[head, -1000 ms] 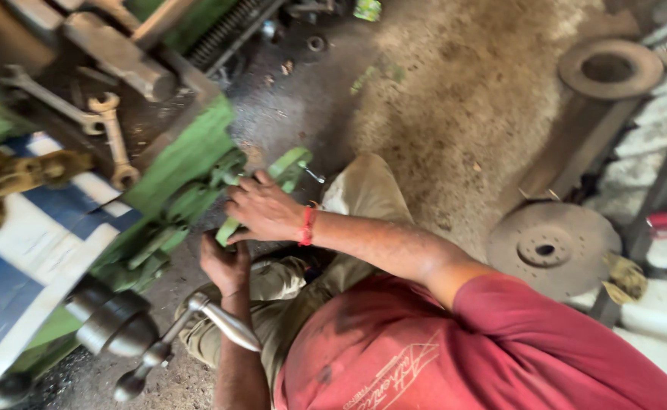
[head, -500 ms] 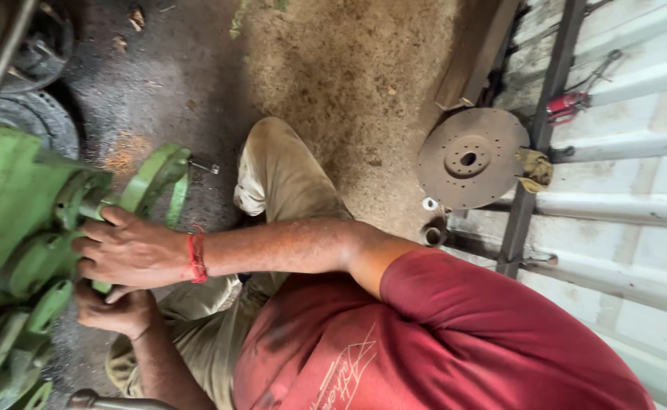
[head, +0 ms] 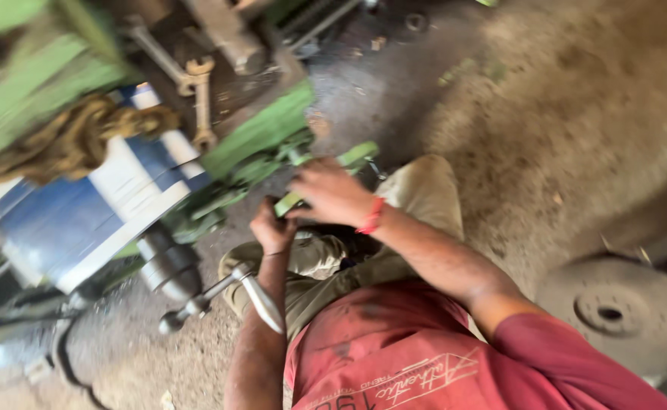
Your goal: The person sits on the floor in front of a green metal lathe and repeatedly turns a handwheel with both hands. The person adjusts their grip and position while continuing to rotate the wheel, which moves the lathe carriage back and forth.
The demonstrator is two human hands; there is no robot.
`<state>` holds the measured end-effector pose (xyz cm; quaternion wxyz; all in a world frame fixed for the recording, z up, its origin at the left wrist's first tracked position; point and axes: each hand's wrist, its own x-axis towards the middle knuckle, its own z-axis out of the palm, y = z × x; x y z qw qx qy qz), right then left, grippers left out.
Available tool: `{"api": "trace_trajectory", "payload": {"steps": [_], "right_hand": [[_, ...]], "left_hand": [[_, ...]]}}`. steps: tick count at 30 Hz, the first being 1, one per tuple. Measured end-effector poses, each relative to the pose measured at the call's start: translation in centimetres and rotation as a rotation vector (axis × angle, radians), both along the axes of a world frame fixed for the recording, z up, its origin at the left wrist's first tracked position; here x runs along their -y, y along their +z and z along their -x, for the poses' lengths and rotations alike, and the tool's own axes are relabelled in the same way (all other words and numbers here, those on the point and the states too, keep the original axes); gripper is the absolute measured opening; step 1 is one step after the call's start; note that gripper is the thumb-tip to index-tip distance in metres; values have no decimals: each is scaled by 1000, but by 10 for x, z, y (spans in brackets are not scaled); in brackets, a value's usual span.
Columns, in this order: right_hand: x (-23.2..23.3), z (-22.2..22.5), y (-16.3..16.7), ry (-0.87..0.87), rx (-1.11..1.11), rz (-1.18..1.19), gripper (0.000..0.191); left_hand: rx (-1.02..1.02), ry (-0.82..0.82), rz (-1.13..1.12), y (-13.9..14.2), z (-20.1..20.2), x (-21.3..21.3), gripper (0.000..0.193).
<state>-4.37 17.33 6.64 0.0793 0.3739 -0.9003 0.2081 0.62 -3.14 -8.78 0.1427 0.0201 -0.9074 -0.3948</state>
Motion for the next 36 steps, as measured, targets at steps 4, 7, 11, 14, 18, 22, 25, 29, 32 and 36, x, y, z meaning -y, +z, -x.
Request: {"api": "trace_trajectory", "payload": {"steps": [4, 7, 11, 14, 18, 22, 25, 29, 32, 36], "right_hand": [[-29, 12, 7, -56, -25, 59, 63], [-33, 10, 3, -98, -15, -5, 65], [-27, 7, -4, -125, -44, -21, 61], [-23, 9, -7, -123, -102, -45, 56], [-20, 12, -10, -100, -89, -78, 59], [-18, 11, -12, -121, -42, -136, 61], [-17, 10, -12, -111, -39, -114, 61], [-15, 8, -11, -116, -46, -98, 60], [-15, 5, -11, -114, -62, -88, 59], [-13, 5, -9, -112, -84, -95, 58]], "left_hand": [[-119, -35, 18, 14, 2, -3, 29], [-128, -46, 17, 24, 5, -5, 32], [-95, -42, 13, 40, 3, -6, 32], [-84, -43, 19, 50, 1, -4, 30], [-75, -77, 3, 58, -1, 0, 34], [-59, -84, 17, 55, -3, 1, 36], [-58, -95, -3, 52, -5, 3, 35], [-47, -94, -13, 50, -5, 4, 35], [-38, -98, -22, 49, -5, 3, 36], [-40, -110, -2, 48, -4, 4, 35]]}}
